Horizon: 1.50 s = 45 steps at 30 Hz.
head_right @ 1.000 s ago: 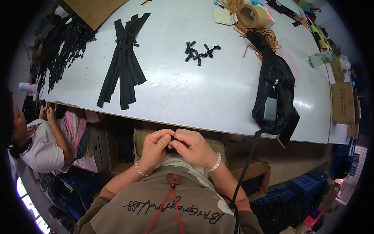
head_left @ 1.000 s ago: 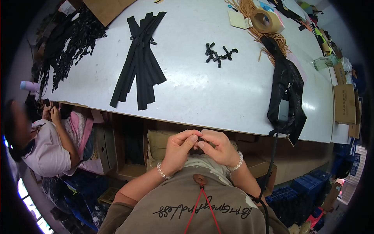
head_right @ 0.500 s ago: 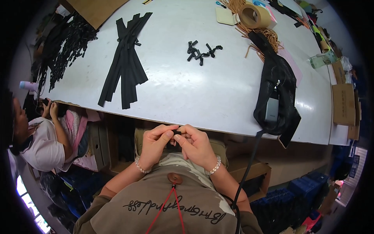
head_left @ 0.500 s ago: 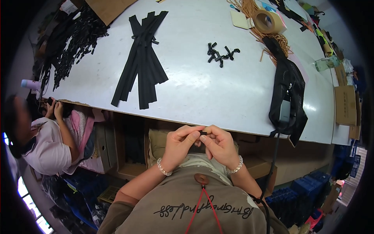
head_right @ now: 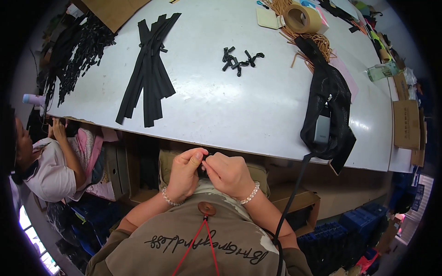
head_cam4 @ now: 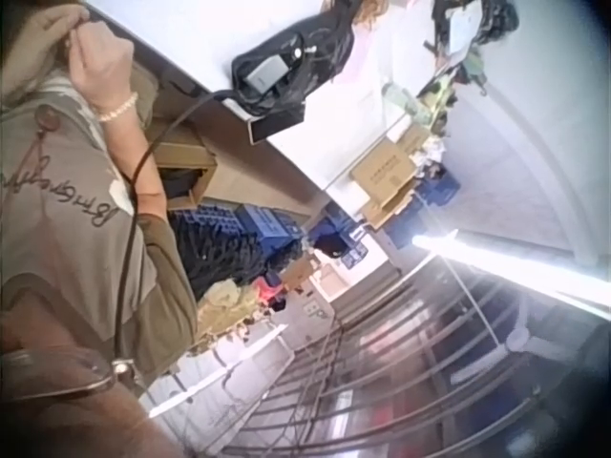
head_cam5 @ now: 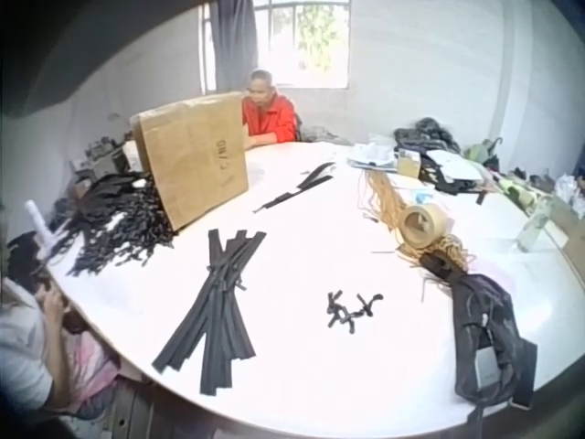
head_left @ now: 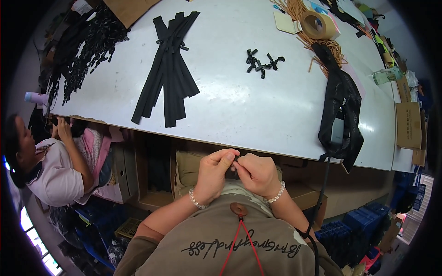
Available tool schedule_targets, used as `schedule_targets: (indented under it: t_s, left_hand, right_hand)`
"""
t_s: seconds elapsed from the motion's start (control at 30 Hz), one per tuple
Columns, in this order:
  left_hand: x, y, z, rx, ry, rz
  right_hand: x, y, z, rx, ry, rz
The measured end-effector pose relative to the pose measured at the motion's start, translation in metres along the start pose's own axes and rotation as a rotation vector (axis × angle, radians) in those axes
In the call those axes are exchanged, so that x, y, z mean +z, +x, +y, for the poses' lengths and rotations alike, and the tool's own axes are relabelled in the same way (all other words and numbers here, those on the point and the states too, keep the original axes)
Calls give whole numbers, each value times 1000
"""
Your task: Manually assembling small plastic clips onto black fabric straps at a workbench.
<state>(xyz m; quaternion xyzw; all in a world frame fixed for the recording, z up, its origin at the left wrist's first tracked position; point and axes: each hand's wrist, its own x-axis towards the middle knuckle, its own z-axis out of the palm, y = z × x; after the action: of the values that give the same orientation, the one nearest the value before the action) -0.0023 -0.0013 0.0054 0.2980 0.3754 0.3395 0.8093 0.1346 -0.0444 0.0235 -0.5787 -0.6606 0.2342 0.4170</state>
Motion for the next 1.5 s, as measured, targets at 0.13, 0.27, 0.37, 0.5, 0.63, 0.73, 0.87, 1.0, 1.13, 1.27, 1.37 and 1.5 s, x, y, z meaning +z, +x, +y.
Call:
schedule_targets:
  t_s: [0.13, 0.27, 0.37, 0.5, 0.63, 0.73, 0.87, 1.0, 1.13, 1.27, 1.37, 1.5]
  left_hand:
    - [-1, 11, 7, 0, -130, 53]
    - [-2, 16, 21, -56, -193, 61]
    - [0, 14, 19, -156, -181, 48]
    - [-5, 15, 14, -172, -86, 34]
    - [-10, 12, 19, -205, 99, 12]
    - [-6, 6, 28, -121, 217, -4]
    - [-2, -2, 28, 162, 245, -89]
    - [-7, -2, 28, 430, 456, -170]
    - [-7, -3, 29, 478, 538, -214]
    - [-8, -3, 27, 470, 537, -198]
    - [-6, -3, 26, 411, 417, -135]
    - [-8, 0, 28, 172, 348, -129]
  right_hand:
    - [3, -10, -10, 318, 458, -80]
    - [4, -13, -11, 531, 750, -27]
    - [4, -12, -6, 549, 848, 102]
    - [3, -11, -5, 637, 1094, 143]
    - [2, -13, 1, 628, 1124, 96]
    - [1, -16, 0, 596, 1108, 99]
    - [3, -22, -2, 508, 1066, 103]
    - [2, -21, -9, 458, 1140, 166]
    - [2, -23, -8, 427, 1032, 165]
    - [3, -22, -13, 442, 1031, 169]
    - [6, -20, -16, 467, 1042, 261]
    - [3, -20, -13, 577, 886, 194]
